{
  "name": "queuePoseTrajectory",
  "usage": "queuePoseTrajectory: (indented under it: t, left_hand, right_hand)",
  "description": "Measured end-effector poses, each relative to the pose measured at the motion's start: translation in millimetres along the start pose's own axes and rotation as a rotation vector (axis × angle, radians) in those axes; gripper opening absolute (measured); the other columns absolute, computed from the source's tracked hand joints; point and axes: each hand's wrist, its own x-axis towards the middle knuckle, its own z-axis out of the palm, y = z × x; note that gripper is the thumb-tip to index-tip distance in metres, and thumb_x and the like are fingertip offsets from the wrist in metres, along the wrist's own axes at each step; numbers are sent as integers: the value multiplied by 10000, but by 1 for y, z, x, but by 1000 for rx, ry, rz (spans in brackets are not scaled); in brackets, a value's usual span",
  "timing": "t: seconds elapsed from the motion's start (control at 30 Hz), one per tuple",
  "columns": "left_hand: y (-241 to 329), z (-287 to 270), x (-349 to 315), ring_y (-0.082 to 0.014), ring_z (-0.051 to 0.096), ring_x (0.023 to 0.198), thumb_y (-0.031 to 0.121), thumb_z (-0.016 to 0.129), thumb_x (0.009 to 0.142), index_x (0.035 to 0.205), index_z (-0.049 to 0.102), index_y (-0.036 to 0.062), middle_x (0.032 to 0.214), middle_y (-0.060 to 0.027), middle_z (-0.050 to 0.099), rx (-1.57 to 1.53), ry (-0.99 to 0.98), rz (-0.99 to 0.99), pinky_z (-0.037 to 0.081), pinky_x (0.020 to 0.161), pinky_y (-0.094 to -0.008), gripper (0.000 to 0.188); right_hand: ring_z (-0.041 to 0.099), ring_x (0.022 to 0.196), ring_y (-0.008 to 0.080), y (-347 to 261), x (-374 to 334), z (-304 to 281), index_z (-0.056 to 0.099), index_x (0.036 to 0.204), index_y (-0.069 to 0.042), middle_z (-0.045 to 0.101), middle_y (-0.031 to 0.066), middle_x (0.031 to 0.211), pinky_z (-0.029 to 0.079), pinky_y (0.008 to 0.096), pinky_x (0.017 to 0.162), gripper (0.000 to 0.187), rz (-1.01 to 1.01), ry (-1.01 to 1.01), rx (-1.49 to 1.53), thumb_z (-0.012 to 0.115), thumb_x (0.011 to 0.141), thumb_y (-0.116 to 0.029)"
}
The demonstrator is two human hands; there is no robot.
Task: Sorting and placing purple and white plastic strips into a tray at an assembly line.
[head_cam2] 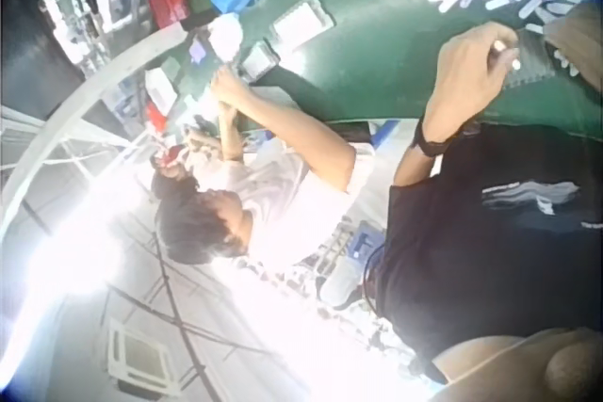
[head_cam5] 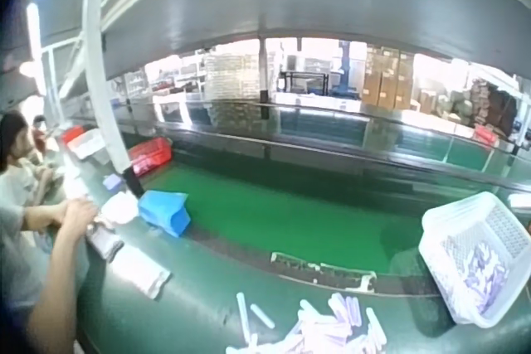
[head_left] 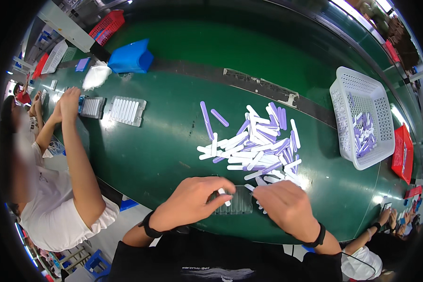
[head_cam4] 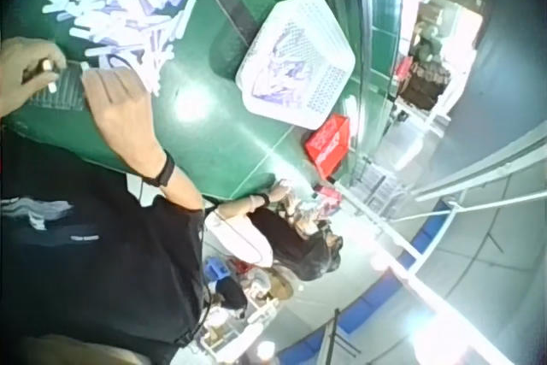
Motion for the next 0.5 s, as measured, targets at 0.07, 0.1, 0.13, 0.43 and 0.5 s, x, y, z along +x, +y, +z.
queuePoseTrajectory:
  t: [0.07, 0.1, 0.13, 0.43, 0.5]
  left_hand:
    - [3, 13, 2, -162, 558, 539, 199, 811, 896, 1076, 736, 106, 718, -15, 613, 33, 73, -7, 435, 521, -312, 216]
    - [0, 19, 1, -164, 552, 529, 201, 832, 873, 1063, 738, 116, 712, -8, 611, 139, 155, 21, 427, 503, -310, 228]
    - [-3, 24, 0, -166, 545, 518, 204, 853, 849, 1049, 741, 125, 706, -1, 608, 245, 235, 50, 420, 486, -308, 243]
    - [-15, 49, -34, -84, 416, 542, 426, 799, 870, 1348, 708, 133, 707, 40, 359, 784, 217, 404, 359, 459, -241, 568]
    - [-9, 48, -39, -82, 419, 549, 415, 790, 879, 1354, 703, 127, 718, 40, 367, 827, 218, 388, 355, 461, -239, 562]
  right_hand:
    - [654, 793, 205, -4, -7, 7, 732, 1031, -27, 682, 31, 902, 546, 346, 696, 253, -134, 18, -91, 755, 779, -34]
    - [620, 786, 186, -4, -11, 11, 742, 1075, -28, 629, 22, 887, 528, 331, 697, 303, -160, -17, -138, 754, 777, -79]
    - [620, 786, 186, -4, -15, 15, 742, 1075, -28, 629, 22, 887, 528, 331, 697, 303, -156, -17, -137, 754, 777, -79]
    - [545, 691, 138, -22, -27, 18, 748, 1116, 4, 456, -6, 747, 454, 281, 581, 297, -152, -155, -258, 748, 869, -160]
    - [537, 680, 125, -29, -32, 22, 743, 1116, 21, 460, -11, 744, 441, 276, 572, 313, -220, -242, -389, 753, 855, -150]
